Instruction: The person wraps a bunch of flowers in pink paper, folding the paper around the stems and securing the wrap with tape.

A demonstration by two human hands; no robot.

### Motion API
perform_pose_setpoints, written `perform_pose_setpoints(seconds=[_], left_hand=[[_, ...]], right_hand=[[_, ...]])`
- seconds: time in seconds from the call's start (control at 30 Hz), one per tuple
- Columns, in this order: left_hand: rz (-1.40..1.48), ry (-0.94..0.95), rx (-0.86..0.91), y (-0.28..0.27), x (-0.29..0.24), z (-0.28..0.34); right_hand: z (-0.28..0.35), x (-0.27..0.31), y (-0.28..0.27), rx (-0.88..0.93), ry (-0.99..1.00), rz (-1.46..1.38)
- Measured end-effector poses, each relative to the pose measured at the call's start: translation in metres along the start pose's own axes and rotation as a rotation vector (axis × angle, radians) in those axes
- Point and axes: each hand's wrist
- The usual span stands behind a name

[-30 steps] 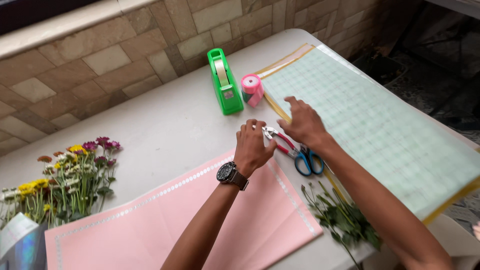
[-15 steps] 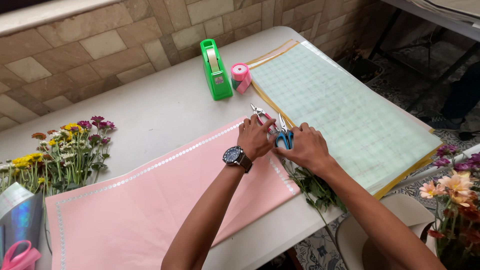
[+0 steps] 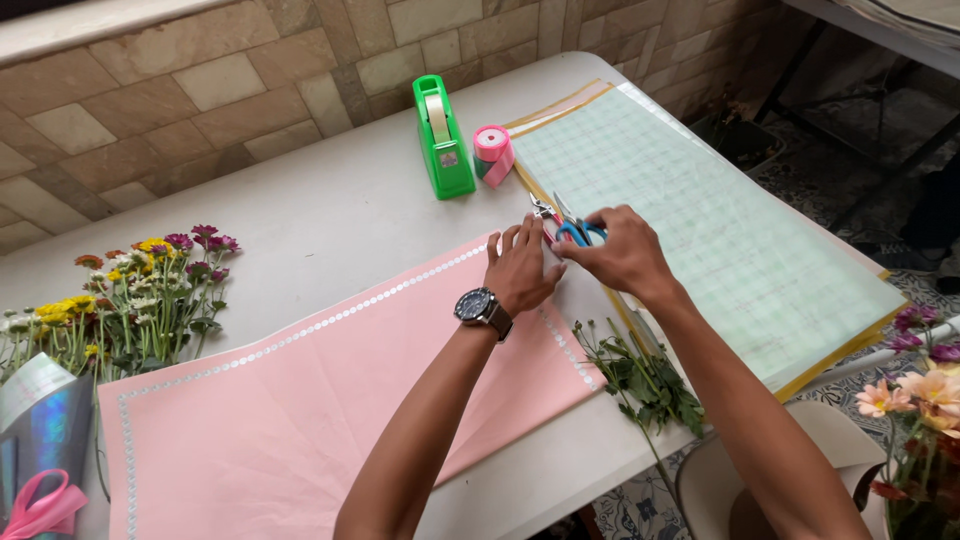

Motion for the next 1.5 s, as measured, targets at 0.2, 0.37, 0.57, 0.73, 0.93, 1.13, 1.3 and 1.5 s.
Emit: perform_pose_setpoints(seconds=[0.2, 0.37, 0.57, 0.73, 0.93, 1.13, 1.3, 1.5], left_hand=[[-0.117, -0.045, 0.035, -0.024, 0.011, 0.076], [-0.207, -0.084, 0.069, -0.063, 0.030, 0.153], [-0.231, -0.163, 0.074, -0.078, 0.060, 0.225], [-0.209, -0.050, -0.012, -0.048, 0.051, 0.245], [-0.110, 0.312, -0.097, 0.007, -0.025, 0.221], [-0.125, 0.414, -0.095, 0.088, -0.068, 0.172], [-0.145, 0.405, -0.055, 0.096, -0.066, 0.161], [-0.115, 0.361, -0.096, 0.040, -0.064, 0.205]], right_hand=[[-0.038, 0.013, 0.045, -0.120, -0.205, 0.133], [-0.026, 0.019, 0.048, -0.062, -0.212, 0.184], [0.046, 0.013, 0.013, -0.014, -0.147, 0.213], [0.137, -0.013, -0.004, 0.104, -0.040, 0.323], [0.208, -0.025, -0.002, 0.084, -0.021, 0.377], [0.225, -0.059, 0.021, 0.014, -0.053, 0.397], [0.214, -0.086, 0.040, -0.117, -0.121, 0.367], [0.204, -0.103, 0.051, -0.310, -0.179, 0.384]])
Point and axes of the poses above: each hand's wrist, its own z-axis away from the middle knuckle, its own y-axis out of the palm, x = y × z, and after that the axes turned 1 degree about x, right-handed
